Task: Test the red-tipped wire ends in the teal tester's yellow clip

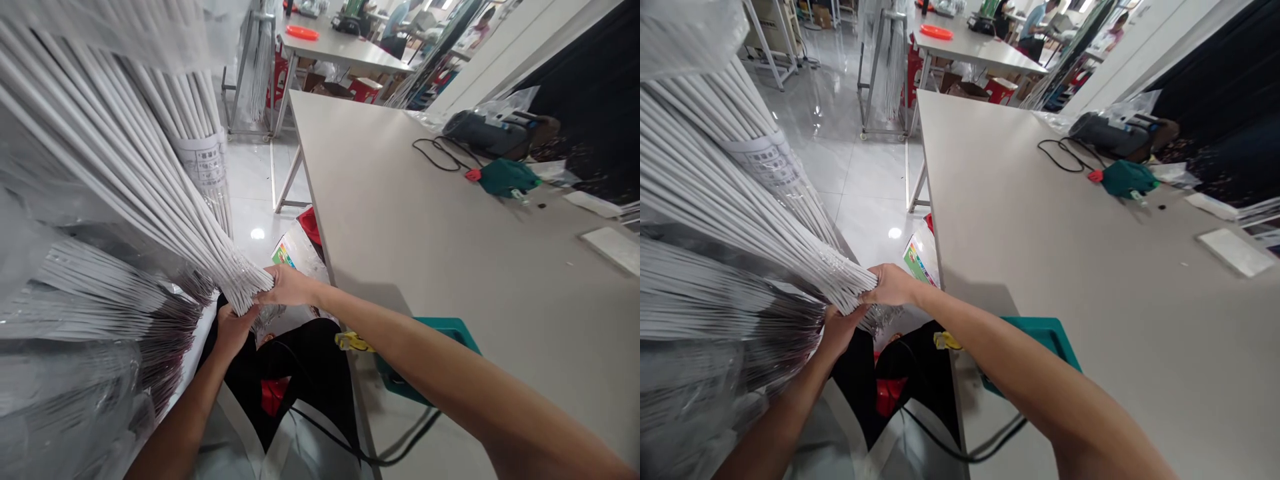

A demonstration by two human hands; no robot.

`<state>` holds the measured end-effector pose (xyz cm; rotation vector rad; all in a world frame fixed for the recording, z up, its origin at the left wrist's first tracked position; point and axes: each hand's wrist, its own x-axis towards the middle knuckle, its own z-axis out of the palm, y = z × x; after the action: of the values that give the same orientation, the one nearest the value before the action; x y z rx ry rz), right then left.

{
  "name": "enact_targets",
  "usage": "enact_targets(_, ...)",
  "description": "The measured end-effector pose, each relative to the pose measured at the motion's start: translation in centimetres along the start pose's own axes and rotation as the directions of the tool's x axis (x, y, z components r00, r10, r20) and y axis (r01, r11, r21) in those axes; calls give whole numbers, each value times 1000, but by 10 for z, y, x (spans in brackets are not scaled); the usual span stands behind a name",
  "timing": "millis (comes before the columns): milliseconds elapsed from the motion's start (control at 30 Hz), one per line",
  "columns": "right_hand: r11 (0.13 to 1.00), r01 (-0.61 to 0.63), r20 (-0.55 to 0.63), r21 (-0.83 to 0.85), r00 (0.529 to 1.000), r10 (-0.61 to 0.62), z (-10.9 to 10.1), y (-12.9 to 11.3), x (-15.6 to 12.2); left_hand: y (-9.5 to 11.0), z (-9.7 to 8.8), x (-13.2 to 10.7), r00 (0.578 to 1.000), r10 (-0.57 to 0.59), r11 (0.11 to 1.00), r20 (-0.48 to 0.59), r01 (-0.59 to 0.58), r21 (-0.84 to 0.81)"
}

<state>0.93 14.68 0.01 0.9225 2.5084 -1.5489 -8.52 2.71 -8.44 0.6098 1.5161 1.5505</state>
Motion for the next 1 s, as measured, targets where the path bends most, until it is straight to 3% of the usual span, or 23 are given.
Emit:
enact_targets(167,998,36,-45,-60,998,-39,-4,-5,2,0,0,-1,999,27,1000,-24,-27,0)
enact_targets(467,996,21,18,-88,1000,-20,-6,0,2,4,0,3,994,92,992,-57,-87,90)
enact_targets(633,987,5,21,-158,1000,-1,-22,-1,1,2,15,28,975,162,977,-155,-136,162)
enact_targets(767,950,-80,-87,-303,995,56,-42,5,-3,0,20,54,951,216,960,-221,-166,224)
enact_targets(867,887,-173,-167,-428,980,111,-55,16,-9,0,11,67,934,233,947,-270,-155,280)
enact_targets(1000,790,-244,-189,-562,968,165,-63,26,-14,-1,-15,68,917,248,927,-311,-132,352)
